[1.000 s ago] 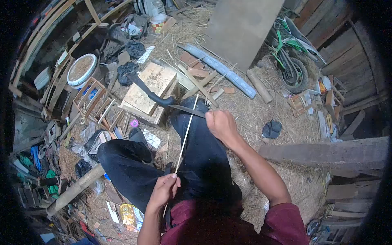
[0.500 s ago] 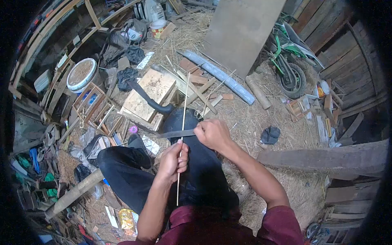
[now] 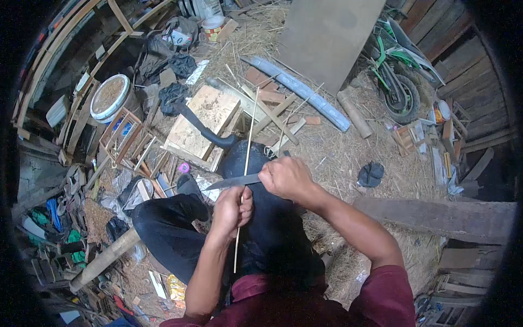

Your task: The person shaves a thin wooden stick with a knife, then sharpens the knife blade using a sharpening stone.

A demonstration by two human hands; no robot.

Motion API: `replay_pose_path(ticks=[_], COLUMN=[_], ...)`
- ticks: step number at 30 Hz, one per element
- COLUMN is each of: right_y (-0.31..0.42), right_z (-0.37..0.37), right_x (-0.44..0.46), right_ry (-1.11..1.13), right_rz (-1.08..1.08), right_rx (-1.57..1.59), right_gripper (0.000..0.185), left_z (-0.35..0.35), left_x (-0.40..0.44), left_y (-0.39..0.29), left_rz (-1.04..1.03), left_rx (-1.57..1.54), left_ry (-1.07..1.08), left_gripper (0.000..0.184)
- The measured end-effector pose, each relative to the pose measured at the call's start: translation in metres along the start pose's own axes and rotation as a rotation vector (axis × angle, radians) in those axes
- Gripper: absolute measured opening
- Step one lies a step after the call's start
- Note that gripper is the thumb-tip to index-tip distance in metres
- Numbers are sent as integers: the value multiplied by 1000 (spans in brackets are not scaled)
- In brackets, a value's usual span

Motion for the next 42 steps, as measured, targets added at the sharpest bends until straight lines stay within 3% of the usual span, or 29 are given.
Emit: replay_pose_path(ticks=[6, 15, 28, 31, 35, 36, 40, 42], right_y=[3, 2, 6, -19, -21, -21, -19, -12], right_z=[-7, -9, -8, 0, 3, -4, 1, 15], right_x=[3, 5, -8, 4, -1, -2, -3, -2], right_ry=[101, 81, 46, -16, 53, 59, 209, 289], right_rz=[-2, -3, 12, -110, -142, -85, -181, -156], right_rx=[-30, -53, -115, -82, -91, -95, 43, 164], right_gripper=[34, 34, 33, 35, 34, 40, 59, 50], left_z=[-4, 4, 7, 14, 21, 18, -6, -7], left_x=[0, 0, -16, -38, -46, -41, -12, -5], left_y=[6, 5, 22, 41, 48, 47, 25, 18], left_rz=[110, 15, 53, 130, 190, 192, 157, 149], left_rx=[-290, -186, -212, -190, -239, -256, -200, -197], left_ry=[108, 20, 3, -20, 93, 118, 143, 164], left_gripper=[32, 35, 36, 37, 38, 38, 34, 34])
Point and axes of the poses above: each hand's wrist, its own x-axis towards the middle knuckle, its own z-axis out of the back of the hand, y = z × x, the point moved 9 cm from there along x, towards the middle knuckle, and after that the axes turned 14 degrees about -x, right-handed, at the moved point
